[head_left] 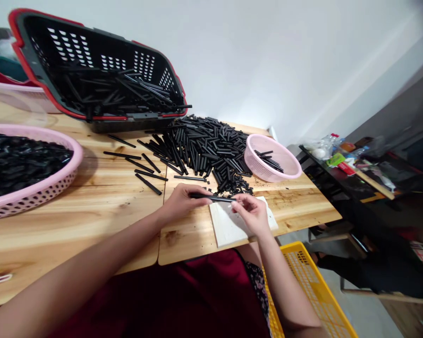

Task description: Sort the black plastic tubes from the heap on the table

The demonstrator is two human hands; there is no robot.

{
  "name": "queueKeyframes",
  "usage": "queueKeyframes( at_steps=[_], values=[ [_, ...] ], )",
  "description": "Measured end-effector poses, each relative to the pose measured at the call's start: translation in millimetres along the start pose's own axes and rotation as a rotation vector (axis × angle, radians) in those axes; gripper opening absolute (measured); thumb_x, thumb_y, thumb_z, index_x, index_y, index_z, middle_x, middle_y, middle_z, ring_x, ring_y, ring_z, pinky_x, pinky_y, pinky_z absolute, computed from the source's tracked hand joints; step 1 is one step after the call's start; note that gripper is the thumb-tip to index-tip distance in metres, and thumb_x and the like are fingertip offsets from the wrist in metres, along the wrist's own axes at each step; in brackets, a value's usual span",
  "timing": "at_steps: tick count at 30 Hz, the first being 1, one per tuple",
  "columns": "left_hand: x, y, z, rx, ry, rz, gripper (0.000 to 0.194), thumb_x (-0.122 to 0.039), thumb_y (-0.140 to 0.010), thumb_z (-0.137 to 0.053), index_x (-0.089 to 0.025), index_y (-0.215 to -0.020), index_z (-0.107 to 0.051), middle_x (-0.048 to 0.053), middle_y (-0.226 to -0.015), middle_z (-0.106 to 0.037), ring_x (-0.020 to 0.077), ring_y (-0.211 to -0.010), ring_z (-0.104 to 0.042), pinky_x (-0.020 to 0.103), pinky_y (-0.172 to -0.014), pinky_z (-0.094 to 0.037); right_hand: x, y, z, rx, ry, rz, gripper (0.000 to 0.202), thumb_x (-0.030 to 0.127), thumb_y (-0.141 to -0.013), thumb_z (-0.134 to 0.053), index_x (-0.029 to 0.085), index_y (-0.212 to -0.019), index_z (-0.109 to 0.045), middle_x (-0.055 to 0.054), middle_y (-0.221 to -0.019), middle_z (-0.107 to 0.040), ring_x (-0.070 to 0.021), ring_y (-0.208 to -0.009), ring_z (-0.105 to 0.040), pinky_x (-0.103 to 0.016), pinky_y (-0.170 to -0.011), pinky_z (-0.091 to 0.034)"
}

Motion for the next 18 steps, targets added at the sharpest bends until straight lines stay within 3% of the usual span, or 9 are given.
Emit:
queueKeyframes(
  at_steps=[3, 10, 14, 18],
  values=[
    [9.1, 1.6, -4.8, 0.037, 0.119, 0.068, 0.040, -0.037, -0.061, -0.080, -0.011, -0.091, -0.074, 0.007, -0.084, -0.071, 0.0076, -0.073, -0.063, 0.015, -0.069, -0.049, 10.3, 0.6, -12.9, 0.016, 0.035, 0.063, 0.029, 0.036, -0.080, -0.068, 0.010, -0.092, -0.066, -0.005, -0.074, -0.063, -0.0088, -0.062, -0.060, -0.016, -0.057, -0.048],
    [20.9, 3.7, -10.2, -0.008, 0.491, 0.099, 0.039, -0.031, -0.062, -0.080, -0.008, -0.092, -0.072, 0.006, -0.069, -0.067, 0.0081, -0.063, -0.062, 0.019, -0.067, -0.051, 22.5, 1.4, -25.4, -0.052, 0.069, 0.203, 0.023, 0.032, -0.082, -0.067, 0.013, -0.095, -0.069, -0.006, -0.083, -0.064, -0.0097, -0.069, -0.062, -0.018, -0.063, -0.052],
    [22.2, 4.7, -13.7, -0.029, 0.665, 0.124, 0.038, -0.029, -0.058, -0.083, -0.008, -0.088, -0.071, 0.005, -0.068, -0.067, 0.0081, -0.060, -0.061, 0.018, -0.062, -0.049, 26.3, 1.4, -32.4, -0.055, 0.059, 0.214, 0.022, 0.030, -0.082, -0.068, 0.014, -0.097, -0.069, -0.007, -0.088, -0.065, -0.0097, -0.070, -0.063, -0.018, -0.064, -0.053],
    [22.6, 3.5, -12.0, -0.054, 0.666, 0.129, 0.038, -0.027, -0.057, -0.083, -0.007, -0.087, -0.071, 0.006, -0.069, -0.067, 0.0092, -0.063, -0.063, 0.020, -0.065, -0.051, 28.4, -2.2, -33.1, -0.051, 0.053, 0.174, 0.023, 0.031, -0.082, -0.067, 0.013, -0.096, -0.069, -0.007, -0.083, -0.066, -0.0099, -0.067, -0.063, -0.017, -0.061, -0.052]
  ],
)
Point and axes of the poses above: each hand's wrist, its own y-axis away from the middle knuckle, its own z-axis out of the back of the hand, x = y × z, the point moved 8 cm from there along -y, towards the middle knuckle
